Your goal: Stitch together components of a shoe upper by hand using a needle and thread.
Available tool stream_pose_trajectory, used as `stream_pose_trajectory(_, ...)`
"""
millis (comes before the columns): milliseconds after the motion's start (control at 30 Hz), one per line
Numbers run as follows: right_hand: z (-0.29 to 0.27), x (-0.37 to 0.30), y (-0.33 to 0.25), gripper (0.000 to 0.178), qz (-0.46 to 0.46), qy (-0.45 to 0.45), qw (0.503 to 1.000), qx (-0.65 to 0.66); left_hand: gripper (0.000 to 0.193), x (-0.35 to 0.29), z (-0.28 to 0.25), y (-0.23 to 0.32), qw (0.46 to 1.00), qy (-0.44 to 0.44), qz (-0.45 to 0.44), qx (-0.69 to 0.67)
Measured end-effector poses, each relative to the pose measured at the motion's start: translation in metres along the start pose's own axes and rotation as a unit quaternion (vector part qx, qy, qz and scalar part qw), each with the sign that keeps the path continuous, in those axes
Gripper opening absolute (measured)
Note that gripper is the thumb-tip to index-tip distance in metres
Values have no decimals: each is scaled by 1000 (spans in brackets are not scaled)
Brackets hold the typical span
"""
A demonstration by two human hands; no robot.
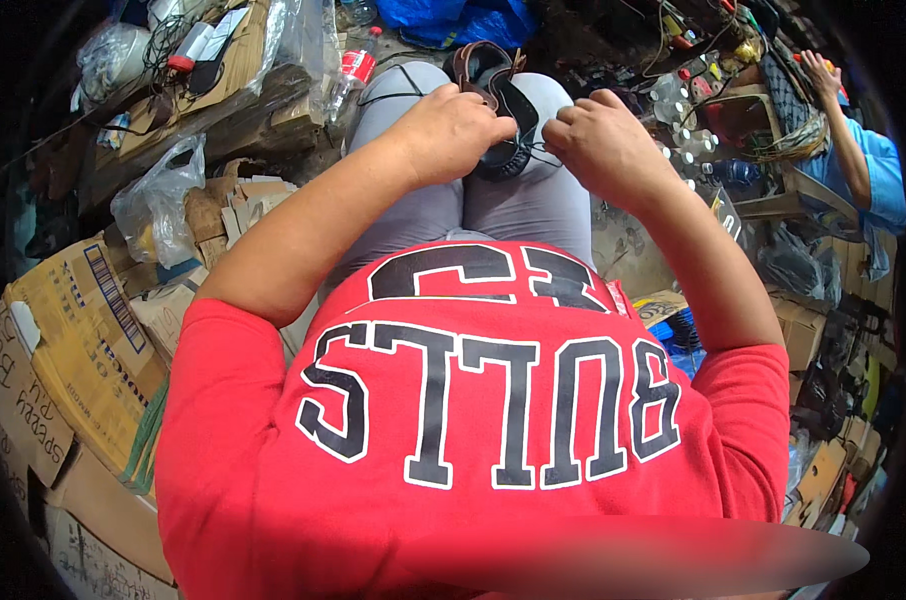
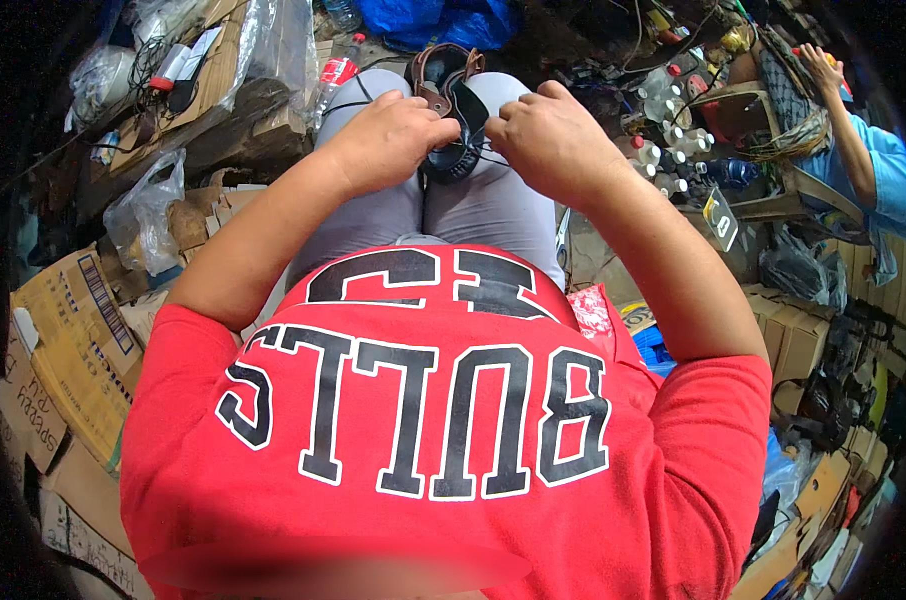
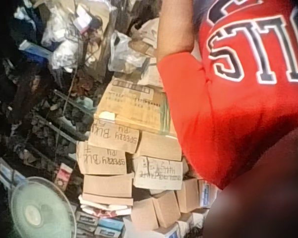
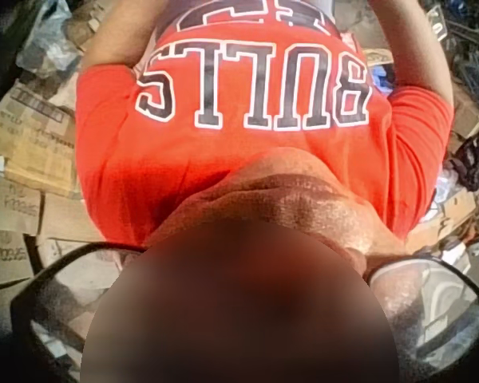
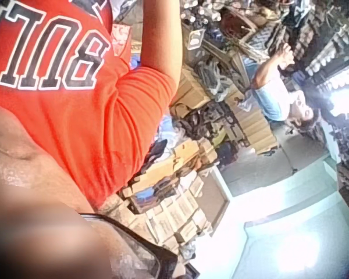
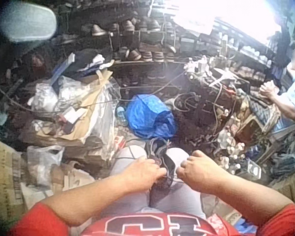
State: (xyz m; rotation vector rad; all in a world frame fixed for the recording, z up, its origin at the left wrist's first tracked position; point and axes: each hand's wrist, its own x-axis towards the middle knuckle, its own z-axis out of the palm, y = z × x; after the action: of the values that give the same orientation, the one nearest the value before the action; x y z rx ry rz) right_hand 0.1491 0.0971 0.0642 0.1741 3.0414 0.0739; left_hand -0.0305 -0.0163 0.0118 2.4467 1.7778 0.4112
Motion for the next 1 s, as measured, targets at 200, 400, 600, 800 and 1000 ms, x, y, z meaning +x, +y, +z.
stream_pose_trajectory(200, 9, 6, -9, 12, 28, -53, 998, -4, 12, 3, 13, -5, 1000, -16, 4, -2)
stream_pose_trajectory(400, 45, -16, 25, 3, -15, 60, 992, 108, 16, -47, 1, -31, 999, -16, -39, 16)
stream_pose_trajectory(600, 45, -81, 73, 11, 364, 54, 766, 527, 9, -146, -55, -69, 901, 98, -321, -274)
stream_pose_trajectory(800, 36, -11, 50, 21, 98, 298, 418, 852, 20, -70, -88, -42, 752, 250, -63, -607)
stream_pose_trajectory(1000, -4, -2, 15, 26, -86, 88, 415, 902, 30, -57, -87, 5, 622, -24, -32, -782)
